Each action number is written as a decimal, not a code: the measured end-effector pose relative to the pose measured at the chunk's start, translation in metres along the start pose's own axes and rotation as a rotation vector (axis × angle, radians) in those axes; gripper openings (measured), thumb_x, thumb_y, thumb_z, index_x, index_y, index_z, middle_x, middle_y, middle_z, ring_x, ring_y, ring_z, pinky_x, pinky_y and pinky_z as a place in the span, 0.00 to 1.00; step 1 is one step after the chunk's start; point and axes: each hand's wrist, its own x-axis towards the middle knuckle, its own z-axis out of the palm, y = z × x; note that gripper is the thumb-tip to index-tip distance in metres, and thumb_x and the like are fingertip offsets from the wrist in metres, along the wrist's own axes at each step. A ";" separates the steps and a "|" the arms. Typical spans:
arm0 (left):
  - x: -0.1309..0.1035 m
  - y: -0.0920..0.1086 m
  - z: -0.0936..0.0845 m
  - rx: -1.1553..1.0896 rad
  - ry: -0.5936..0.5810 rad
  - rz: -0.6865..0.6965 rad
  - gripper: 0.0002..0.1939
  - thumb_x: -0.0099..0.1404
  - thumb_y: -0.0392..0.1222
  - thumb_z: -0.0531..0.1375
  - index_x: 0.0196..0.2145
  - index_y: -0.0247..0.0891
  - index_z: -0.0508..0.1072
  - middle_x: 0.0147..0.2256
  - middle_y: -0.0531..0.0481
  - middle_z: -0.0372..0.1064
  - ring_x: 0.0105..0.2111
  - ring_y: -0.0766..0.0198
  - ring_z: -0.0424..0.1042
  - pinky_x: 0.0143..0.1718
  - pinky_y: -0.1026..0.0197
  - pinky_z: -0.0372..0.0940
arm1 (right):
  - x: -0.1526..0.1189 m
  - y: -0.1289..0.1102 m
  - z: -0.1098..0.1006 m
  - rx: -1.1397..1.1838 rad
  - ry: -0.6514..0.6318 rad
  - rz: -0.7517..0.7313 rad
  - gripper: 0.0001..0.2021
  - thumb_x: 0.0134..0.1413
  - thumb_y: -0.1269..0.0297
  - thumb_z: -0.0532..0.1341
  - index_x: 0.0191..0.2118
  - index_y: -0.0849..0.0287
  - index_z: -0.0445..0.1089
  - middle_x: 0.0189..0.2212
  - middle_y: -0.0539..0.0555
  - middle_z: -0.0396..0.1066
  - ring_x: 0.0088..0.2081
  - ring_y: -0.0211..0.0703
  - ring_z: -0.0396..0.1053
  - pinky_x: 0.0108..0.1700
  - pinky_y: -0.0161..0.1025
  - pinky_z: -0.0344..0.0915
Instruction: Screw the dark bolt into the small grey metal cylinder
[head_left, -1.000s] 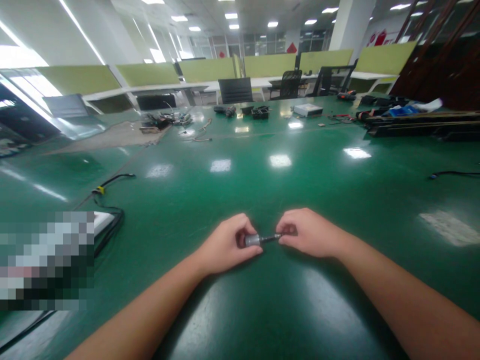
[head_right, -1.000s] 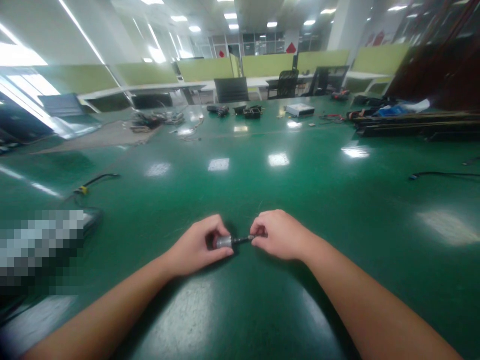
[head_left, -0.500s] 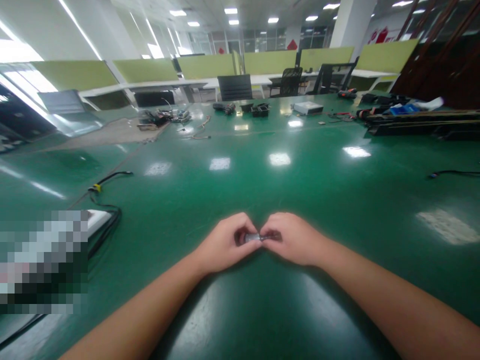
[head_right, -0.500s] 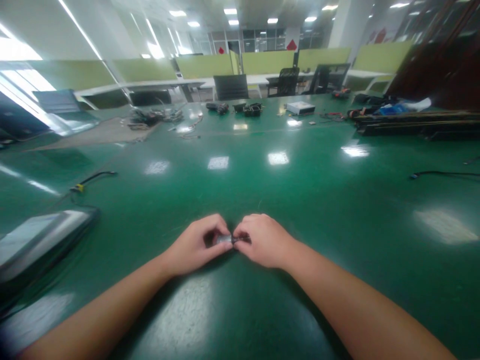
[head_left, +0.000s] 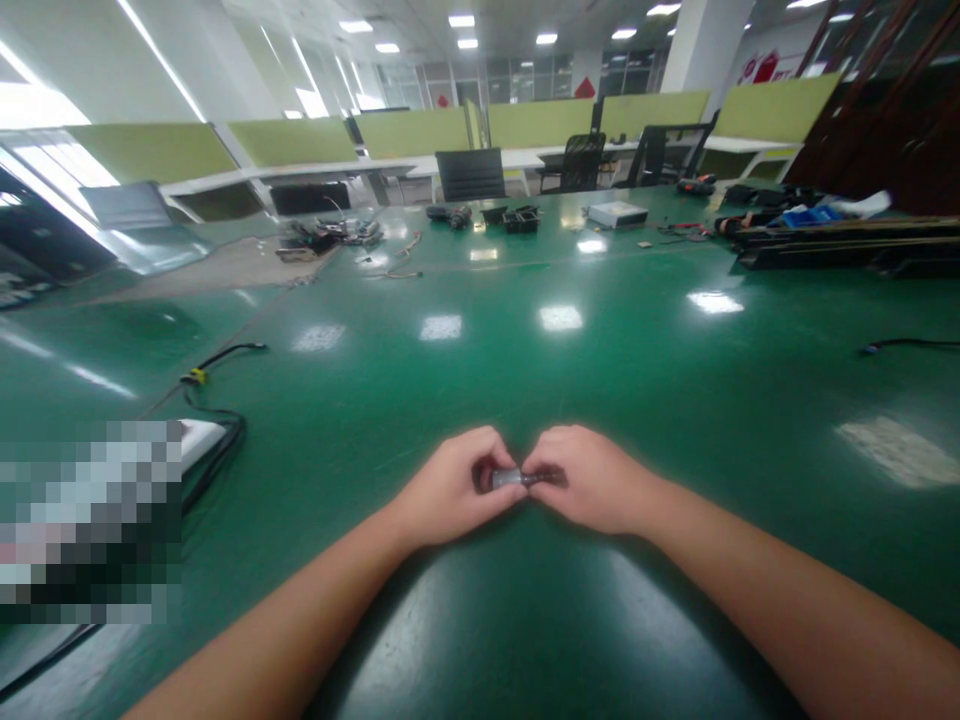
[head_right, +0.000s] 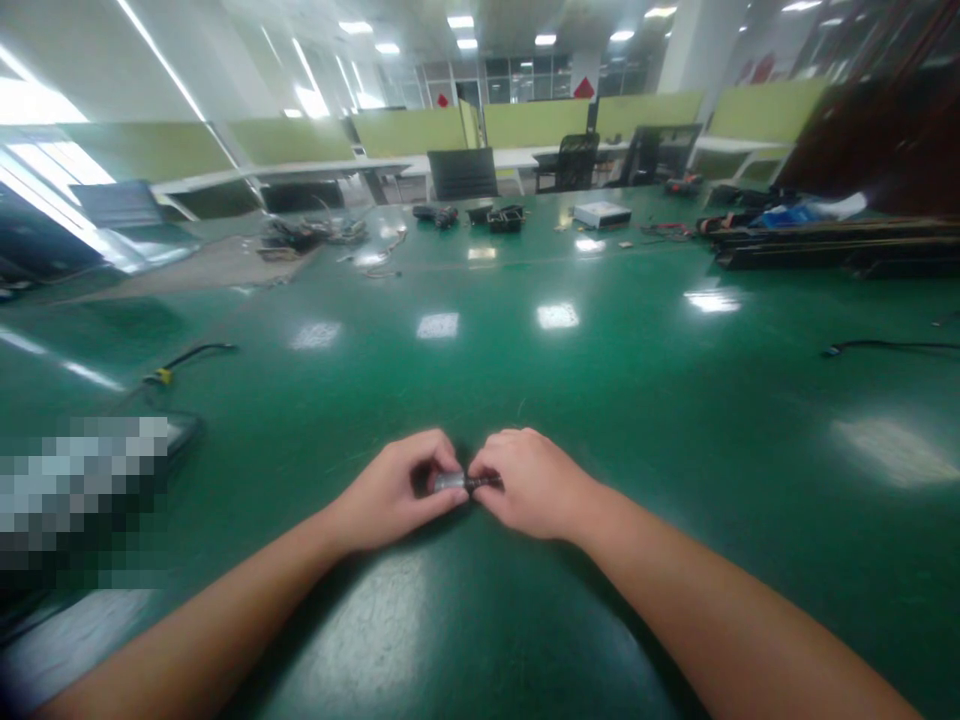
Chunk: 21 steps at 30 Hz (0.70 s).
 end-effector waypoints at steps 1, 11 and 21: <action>0.000 0.000 0.000 0.005 0.004 0.005 0.11 0.65 0.46 0.64 0.34 0.37 0.69 0.30 0.53 0.66 0.29 0.66 0.65 0.31 0.64 0.59 | 0.000 0.000 0.000 0.000 0.000 -0.002 0.03 0.56 0.68 0.66 0.37 0.57 0.76 0.33 0.51 0.75 0.37 0.41 0.68 0.42 0.39 0.60; -0.001 0.000 0.000 0.012 -0.005 0.020 0.11 0.65 0.47 0.64 0.34 0.37 0.69 0.31 0.52 0.66 0.30 0.65 0.65 0.32 0.63 0.59 | -0.001 -0.001 -0.003 0.008 -0.009 0.005 0.03 0.56 0.68 0.66 0.37 0.57 0.76 0.33 0.51 0.74 0.37 0.41 0.68 0.41 0.39 0.60; 0.000 0.000 0.000 -0.010 -0.016 0.003 0.11 0.65 0.47 0.64 0.34 0.37 0.70 0.31 0.52 0.67 0.30 0.65 0.66 0.32 0.63 0.60 | -0.002 -0.001 -0.007 -0.002 -0.027 0.029 0.03 0.55 0.68 0.66 0.37 0.57 0.76 0.33 0.51 0.74 0.36 0.41 0.68 0.40 0.38 0.60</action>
